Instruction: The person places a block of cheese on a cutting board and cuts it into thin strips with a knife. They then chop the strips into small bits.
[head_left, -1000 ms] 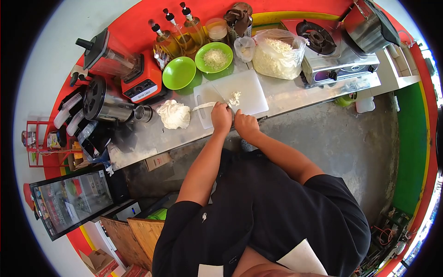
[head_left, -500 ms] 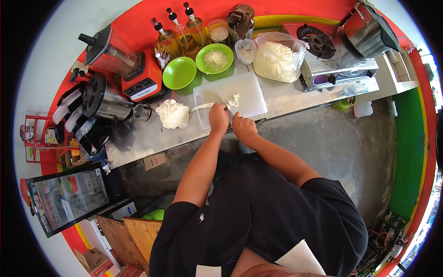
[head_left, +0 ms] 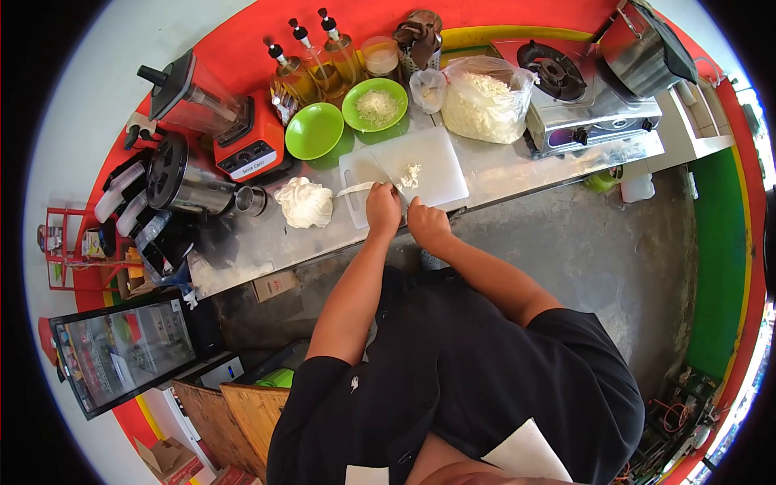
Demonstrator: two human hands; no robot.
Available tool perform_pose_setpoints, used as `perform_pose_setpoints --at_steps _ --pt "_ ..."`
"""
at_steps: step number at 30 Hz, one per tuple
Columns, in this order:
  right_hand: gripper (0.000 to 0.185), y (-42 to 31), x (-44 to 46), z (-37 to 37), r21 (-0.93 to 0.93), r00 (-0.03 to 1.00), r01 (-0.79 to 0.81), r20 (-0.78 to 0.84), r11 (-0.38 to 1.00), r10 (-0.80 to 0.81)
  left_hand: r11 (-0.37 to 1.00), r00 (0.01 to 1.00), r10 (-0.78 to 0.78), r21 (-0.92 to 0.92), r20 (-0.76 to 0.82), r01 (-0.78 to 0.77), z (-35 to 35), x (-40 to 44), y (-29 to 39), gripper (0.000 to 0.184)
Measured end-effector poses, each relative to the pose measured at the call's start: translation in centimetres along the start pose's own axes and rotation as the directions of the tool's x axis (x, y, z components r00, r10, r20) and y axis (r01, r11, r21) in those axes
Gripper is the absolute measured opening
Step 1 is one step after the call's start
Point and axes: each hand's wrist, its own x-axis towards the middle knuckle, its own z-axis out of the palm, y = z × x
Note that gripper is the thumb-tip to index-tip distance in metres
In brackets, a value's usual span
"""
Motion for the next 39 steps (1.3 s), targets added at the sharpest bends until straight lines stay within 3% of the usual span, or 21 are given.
perform_pose_setpoints --at_steps 6,20,29,36,39 --pt "0.013 -0.2 1.3 -0.2 -0.057 0.996 0.065 -0.064 0.996 -0.069 0.997 0.999 0.032 -0.07 -0.016 -0.033 0.2 -0.4 -0.5 0.006" --pt "0.015 -0.4 1.3 -0.1 -0.044 0.999 0.035 -0.029 0.998 -0.036 0.978 0.995 -0.098 -0.186 -0.001 0.096 0.7 -0.3 -1.3 0.003" --pt "0.014 -0.5 0.0 0.5 0.004 1.0 -0.004 0.002 1.0 0.004 0.995 0.997 -0.052 -0.089 -0.064 0.047 0.9 -0.4 -1.1 0.004" --pt "0.014 -1.1 1.0 -1.8 -0.026 0.998 0.04 0.044 0.999 -0.039 0.994 0.998 -0.061 -0.092 -0.02 0.059 0.6 -0.5 -1.0 0.01" --pt "0.014 -1.2 0.4 -2.3 -0.055 0.991 0.06 0.121 0.997 -0.053 0.994 0.998 -0.049 -0.098 -0.025 0.046 0.5 -0.5 -0.8 0.012"
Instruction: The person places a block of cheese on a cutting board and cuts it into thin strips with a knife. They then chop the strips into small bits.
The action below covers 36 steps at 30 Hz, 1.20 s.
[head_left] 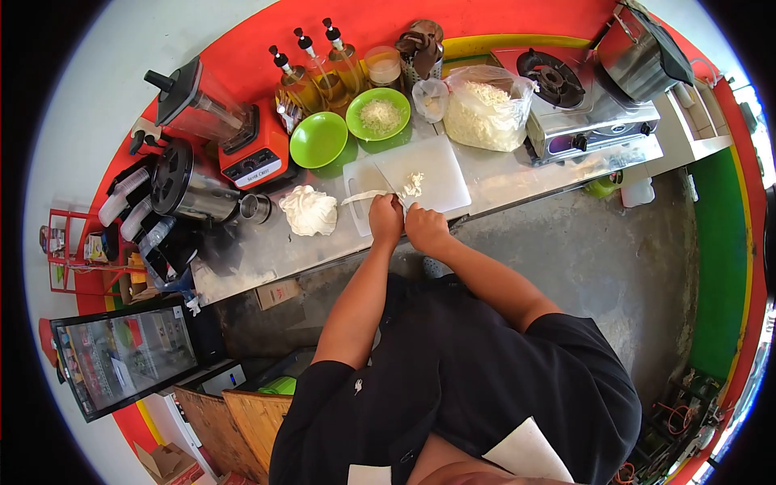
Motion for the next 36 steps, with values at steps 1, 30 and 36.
perform_pose_setpoints --at_steps 1,30,36 --pt "0.014 0.0 0.0 0.4 0.014 0.999 -0.02 -0.028 1.0 0.021 1.0 1.0 -0.012 0.016 -0.001 0.012 0.1 0.1 0.0 0.011" --pt "0.034 3.1 -0.4 1.4 0.165 1.0 0.03 0.001 0.986 -0.031 0.984 0.995 0.039 0.175 -0.089 -0.023 -3.2 1.3 -2.8 0.024" --pt "0.034 4.9 0.3 0.6 0.169 0.989 -0.083 -0.109 0.982 0.102 0.981 1.0 0.01 0.194 -0.03 -0.004 -3.3 0.3 -1.6 0.02"
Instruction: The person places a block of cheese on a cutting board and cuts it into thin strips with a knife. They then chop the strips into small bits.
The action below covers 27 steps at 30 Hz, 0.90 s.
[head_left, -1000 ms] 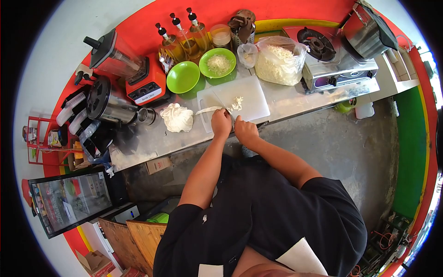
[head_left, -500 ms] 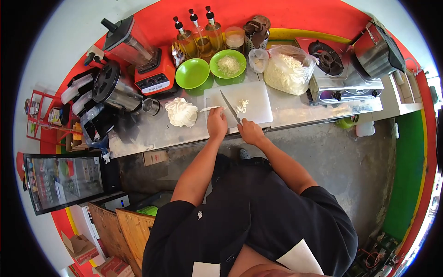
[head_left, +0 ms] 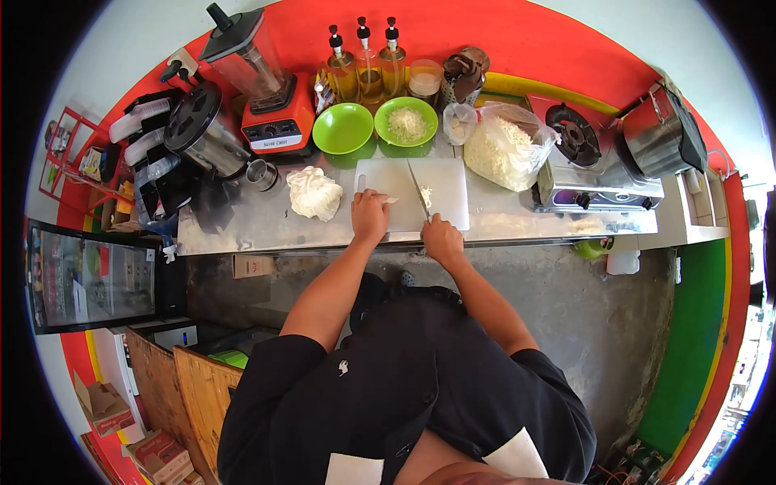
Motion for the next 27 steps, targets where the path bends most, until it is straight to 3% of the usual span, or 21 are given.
perform_pose_setpoints --at_steps 8,15,21,23,27 --pt "0.033 0.8 0.8 -1.2 0.031 0.985 0.143 0.099 0.989 -0.145 0.993 0.993 0.113 -0.04 0.012 -0.113 0.7 -1.6 1.2 0.023" --pt "0.033 1.6 0.8 -1.8 0.067 1.0 -0.004 -0.004 0.998 0.004 0.985 0.957 0.153 0.04 0.245 -0.168 -1.7 -2.0 1.0 0.039" --pt "0.033 2.2 0.0 -2.2 0.154 0.992 0.106 0.055 0.982 -0.116 0.97 0.935 0.243 -0.095 0.259 -0.225 -2.5 -1.5 0.4 0.038" --pt "0.032 2.5 -0.2 -2.1 0.153 0.979 0.167 0.092 0.974 -0.183 0.969 0.934 0.248 -0.076 0.258 -0.236 -2.2 -1.5 0.7 0.035" --pt "0.031 3.0 -0.4 -1.9 0.15 0.984 0.145 0.079 0.978 -0.158 0.969 0.933 0.246 -0.041 0.263 -0.244 -1.6 -0.9 0.8 0.031"
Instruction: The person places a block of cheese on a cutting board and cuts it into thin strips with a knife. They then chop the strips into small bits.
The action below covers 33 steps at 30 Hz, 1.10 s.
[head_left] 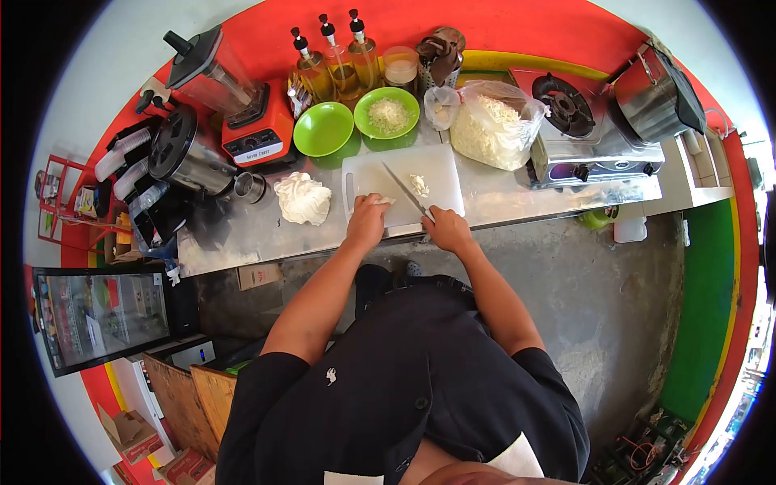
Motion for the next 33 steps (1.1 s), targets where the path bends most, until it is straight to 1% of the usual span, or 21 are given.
perform_pose_setpoints --at_steps 2,4,6,7,8,11,12,16,18,19,21,22,24,28,30,33 --pt "0.032 -0.1 0.1 0.1 -0.027 0.991 -0.112 -0.078 0.993 0.109 1.0 0.999 -0.022 0.012 0.024 0.022 -0.1 0.4 -0.1 0.03" --pt "0.031 -0.6 0.0 -0.1 -0.018 0.987 -0.127 -0.103 0.992 0.124 0.999 0.998 -0.042 0.028 0.049 0.041 -0.3 0.8 -0.1 0.029" --pt "0.031 -1.1 0.0 0.0 -0.007 0.981 -0.144 -0.13 0.99 0.142 0.995 0.991 -0.098 -0.007 0.093 0.099 -0.5 1.4 0.1 0.027" --pt "0.031 -1.3 -0.1 0.1 -0.017 0.987 -0.114 -0.119 0.993 0.112 0.995 0.991 -0.096 -0.004 0.097 0.096 -0.6 1.5 0.2 0.027" --pt "0.031 -1.5 -0.2 0.3 -0.028 0.991 -0.085 -0.108 0.996 0.081 0.995 0.991 -0.102 -0.003 0.082 0.103 -0.7 1.6 0.4 0.024" --pt "0.03 -2.2 -0.5 0.9 -0.05 0.993 -0.067 -0.096 0.997 0.062 0.993 0.992 -0.121 0.001 0.048 0.121 -0.4 1.9 0.7 0.02" --pt "0.03 -2.3 -0.7 1.0 -0.046 0.993 -0.072 -0.097 0.996 0.067 0.991 0.99 -0.136 0.0 0.024 0.136 -0.1 1.9 0.8 0.019" --pt "0.031 -2.7 -1.1 1.2 -0.021 0.991 -0.092 -0.094 0.995 0.09 0.986 0.986 -0.167 -0.021 0.027 0.168 0.8 2.0 1.5 0.016" --pt "0.032 -2.7 -1.3 1.2 -0.011 0.99 -0.107 -0.096 0.994 0.105 0.975 0.974 -0.22 -0.033 -0.057 0.218 1.5 2.0 1.6 0.012" --pt "0.031 -2.8 -1.3 1.2 -0.016 0.989 -0.113 -0.096 0.993 0.111 0.976 0.975 -0.216 -0.032 -0.05 0.215 1.8 2.1 1.5 0.012" --pt "0.03 -3.0 -1.4 1.3 -0.012 0.987 -0.13 -0.097 0.991 0.128 0.989 0.984 -0.137 -0.07 -0.115 0.129 2.2 2.1 0.8 0.008" --pt "0.03 -3.1 -1.4 1.3 -0.018 0.987 -0.123 -0.103 0.992 0.121 0.99 0.986 -0.131 -0.068 -0.105 0.124 2.5 2.1 0.4 0.008" --pt "0.03 -3.4 -1.4 1.4 -0.023 0.987 -0.124 -0.108 0.992 0.121 0.996 0.987 -0.043 -0.088 -0.156 0.029 2.7 2.1 0.0 0.009" --pt "0.03 -3.7 -0.7 1.1 -0.044 0.986 -0.146 -0.086 0.988 0.142 0.996 0.984 -0.005 -0.093 -0.18 -0.012 2.9 2.3 -0.3 0.013" --pt "0.03 -3.9 -0.4 0.9 -0.057 0.986 -0.151 -0.074 0.987 0.146 0.99 0.976 0.063 -0.108 -0.208 -0.087 2.8 2.8 -0.6 0.016" --pt "0.031 -4.3 0.1 0.6 -0.077 0.986 -0.152 -0.074 0.985 0.147 0.985 0.978 0.089 -0.129 -0.191 -0.115 2.5 3.7 -1.0 0.014"
